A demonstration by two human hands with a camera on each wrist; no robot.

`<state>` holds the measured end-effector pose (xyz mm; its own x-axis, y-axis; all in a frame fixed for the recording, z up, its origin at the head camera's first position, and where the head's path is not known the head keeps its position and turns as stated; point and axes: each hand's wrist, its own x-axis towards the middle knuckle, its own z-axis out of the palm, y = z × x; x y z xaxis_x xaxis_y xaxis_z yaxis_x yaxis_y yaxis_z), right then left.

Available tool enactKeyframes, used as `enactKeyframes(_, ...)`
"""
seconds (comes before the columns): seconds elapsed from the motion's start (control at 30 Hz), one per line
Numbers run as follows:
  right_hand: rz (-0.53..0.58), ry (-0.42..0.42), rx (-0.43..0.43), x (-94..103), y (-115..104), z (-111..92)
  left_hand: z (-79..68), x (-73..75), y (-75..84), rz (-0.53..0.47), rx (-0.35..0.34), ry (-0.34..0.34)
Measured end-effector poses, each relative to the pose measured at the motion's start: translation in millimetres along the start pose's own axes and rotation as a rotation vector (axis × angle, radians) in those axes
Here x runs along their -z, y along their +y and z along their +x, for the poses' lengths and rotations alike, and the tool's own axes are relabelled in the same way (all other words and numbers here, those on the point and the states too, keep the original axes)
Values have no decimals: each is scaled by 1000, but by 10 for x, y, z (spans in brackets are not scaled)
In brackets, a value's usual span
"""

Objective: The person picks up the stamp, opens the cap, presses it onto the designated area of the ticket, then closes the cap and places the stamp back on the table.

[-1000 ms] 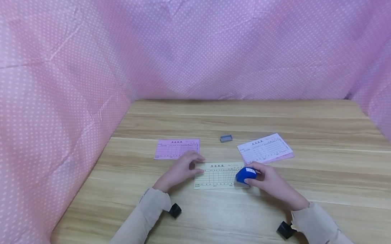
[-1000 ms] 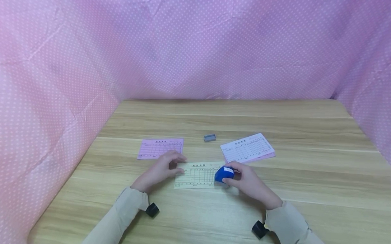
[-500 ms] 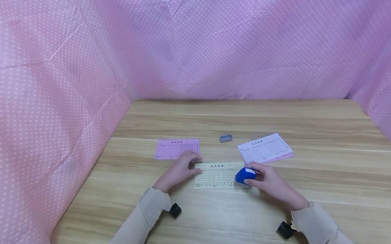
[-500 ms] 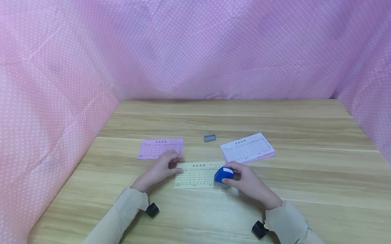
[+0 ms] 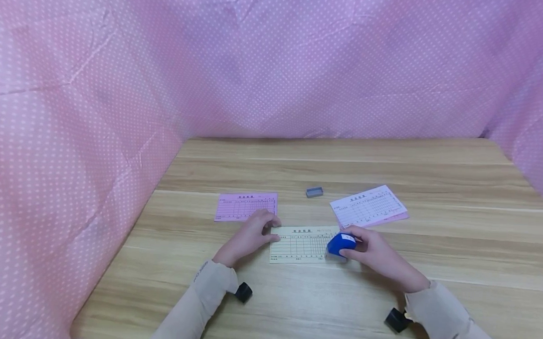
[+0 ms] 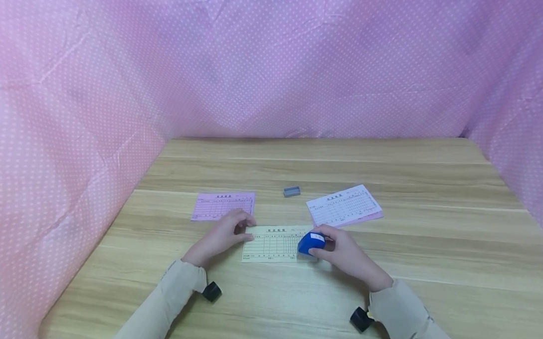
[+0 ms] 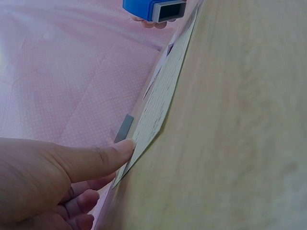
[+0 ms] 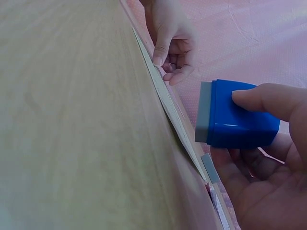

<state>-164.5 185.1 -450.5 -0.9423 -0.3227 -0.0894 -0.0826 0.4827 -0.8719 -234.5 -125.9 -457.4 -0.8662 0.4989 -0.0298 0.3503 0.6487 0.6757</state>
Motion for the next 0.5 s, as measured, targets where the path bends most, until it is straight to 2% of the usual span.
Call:
enactKeyframes(0.17, -10, 4, -4, 0, 1, 0, -4, -2, 5, -15, 12, -8)
enactKeyframes(0.5, -10, -3, -6, 2, -2, -6, 10, -4, -3, 40, -1, -21)
